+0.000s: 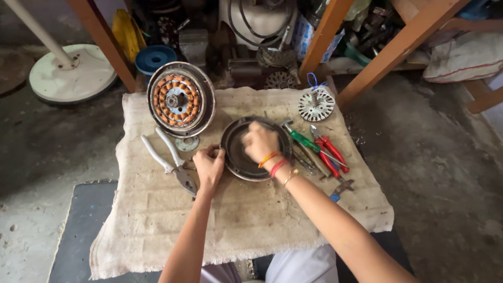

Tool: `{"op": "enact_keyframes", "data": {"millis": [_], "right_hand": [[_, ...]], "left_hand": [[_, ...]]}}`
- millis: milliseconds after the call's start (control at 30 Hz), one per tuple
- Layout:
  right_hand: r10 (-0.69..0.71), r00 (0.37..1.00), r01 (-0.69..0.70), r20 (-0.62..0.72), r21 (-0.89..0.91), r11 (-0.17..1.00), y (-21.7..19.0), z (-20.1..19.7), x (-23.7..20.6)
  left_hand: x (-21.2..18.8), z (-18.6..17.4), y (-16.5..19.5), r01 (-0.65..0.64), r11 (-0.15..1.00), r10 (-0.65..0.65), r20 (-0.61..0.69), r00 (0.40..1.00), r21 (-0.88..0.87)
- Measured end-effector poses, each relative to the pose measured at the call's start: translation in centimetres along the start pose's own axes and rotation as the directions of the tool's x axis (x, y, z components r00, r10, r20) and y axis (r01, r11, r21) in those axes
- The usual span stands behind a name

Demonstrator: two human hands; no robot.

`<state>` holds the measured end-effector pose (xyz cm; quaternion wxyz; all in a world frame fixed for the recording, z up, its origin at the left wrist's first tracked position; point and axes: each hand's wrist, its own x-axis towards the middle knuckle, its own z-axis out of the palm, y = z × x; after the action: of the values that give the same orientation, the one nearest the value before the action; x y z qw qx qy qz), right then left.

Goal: The person disassembles a ceiling fan motor at a workbench. They unscrew screws from the round metal fan housing by hand, hold the housing steady, tap and pry around its edge, and use screwdrivers and pliers from the bench to loosen fasteners, with the fan stator and blade holder resting nearby on the cloth.

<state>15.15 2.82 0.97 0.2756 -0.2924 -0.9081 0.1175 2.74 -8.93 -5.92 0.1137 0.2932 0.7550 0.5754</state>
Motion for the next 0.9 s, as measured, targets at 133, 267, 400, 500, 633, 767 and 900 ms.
{"op": "enact_keyframes", "data": {"millis": [133,267,400,500,633,767,900], "right_hand": [[-0.020,1.000,0.020,0.004,0.002,1.000,0.0,0.0,0.1],[-0.004,1.000,0.008,0.028,-0.153,0.988,0.4,0.1,0.1],[0.131,0.991,-0.131,-0.013,-0.055,0.990,0.2,0.4,-0.2],[0.021,1.000,-0.021,-0.007,-0.024,1.000,-0.1,0.6,-0.3],[0.074,0.997,-0.075,-0.024,-0.081,0.994,-0.5,0.7,0.1],[0.025,1.000,-0.025,0.012,-0.058,0.998,0.1,0.6,0.1],[-0.003,0.999,0.008,0.044,-0.119,0.993,0.7,0.2,0.0]], "left_hand": [[0.0,0.0,-0.1,-0.040,0.997,0.040,0.004,0.999,-0.061],[0.1,0.4,-0.4,-0.020,0.999,0.019,-0.015,1.000,-0.034],[0.2,0.5,-0.5,-0.049,0.998,0.050,-0.031,0.998,0.029],[0.0,0.5,-0.3,-0.070,0.998,0.070,-0.042,0.997,-0.005],[-0.2,0.4,0.2,-0.055,0.998,0.054,-0.051,0.997,-0.012],[-0.3,0.3,0.6,-0.021,1.000,0.021,-0.023,1.000,0.005],[-0.3,0.2,0.6,-0.048,0.999,0.049,-0.036,0.998,0.022]]}}
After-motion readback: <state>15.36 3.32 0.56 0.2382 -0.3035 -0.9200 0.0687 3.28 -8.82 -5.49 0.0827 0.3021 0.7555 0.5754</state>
